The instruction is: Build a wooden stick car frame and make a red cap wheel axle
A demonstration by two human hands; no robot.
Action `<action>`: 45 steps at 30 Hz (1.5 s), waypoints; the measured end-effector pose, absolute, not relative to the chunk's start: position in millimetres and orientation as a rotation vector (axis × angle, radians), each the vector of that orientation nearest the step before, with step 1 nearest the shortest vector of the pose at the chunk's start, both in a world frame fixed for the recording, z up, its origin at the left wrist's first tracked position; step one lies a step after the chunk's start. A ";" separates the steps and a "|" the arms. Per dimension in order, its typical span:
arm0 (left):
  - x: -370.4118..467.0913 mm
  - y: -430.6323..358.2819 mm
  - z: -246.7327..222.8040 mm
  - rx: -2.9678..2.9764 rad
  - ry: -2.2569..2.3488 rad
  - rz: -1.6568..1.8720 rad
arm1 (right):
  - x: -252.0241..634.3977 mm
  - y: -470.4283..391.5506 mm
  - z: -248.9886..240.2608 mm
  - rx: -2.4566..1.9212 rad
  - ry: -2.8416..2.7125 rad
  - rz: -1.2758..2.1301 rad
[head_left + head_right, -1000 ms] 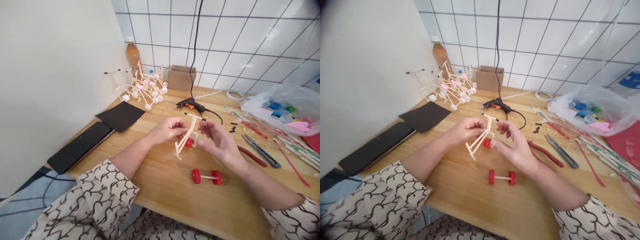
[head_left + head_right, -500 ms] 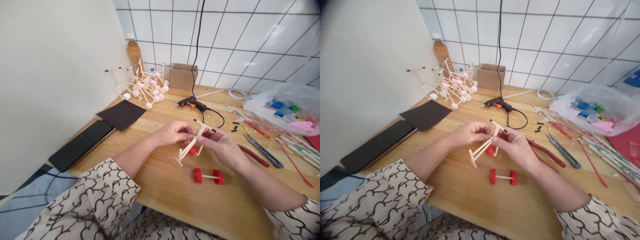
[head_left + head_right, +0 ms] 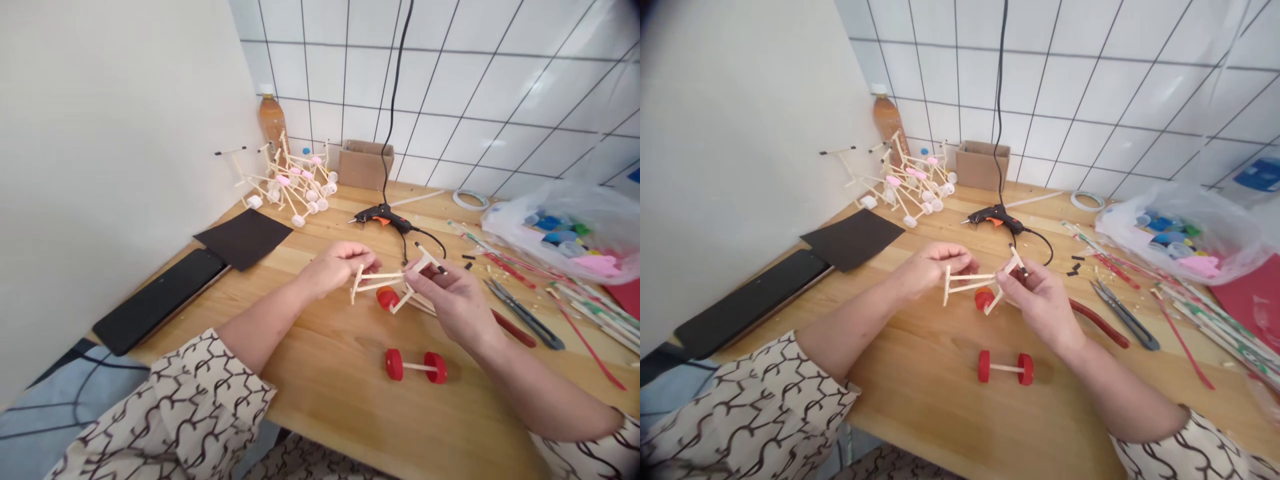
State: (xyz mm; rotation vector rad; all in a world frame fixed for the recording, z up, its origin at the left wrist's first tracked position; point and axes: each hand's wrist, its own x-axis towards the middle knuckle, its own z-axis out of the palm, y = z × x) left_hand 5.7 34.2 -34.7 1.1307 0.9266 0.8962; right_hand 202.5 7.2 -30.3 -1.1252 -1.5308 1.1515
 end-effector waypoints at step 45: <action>6.1 22.5 -22.2 1.694 1.100 1.190 | 207.8 17.1 -37.3 -1.087 -1.440 0.961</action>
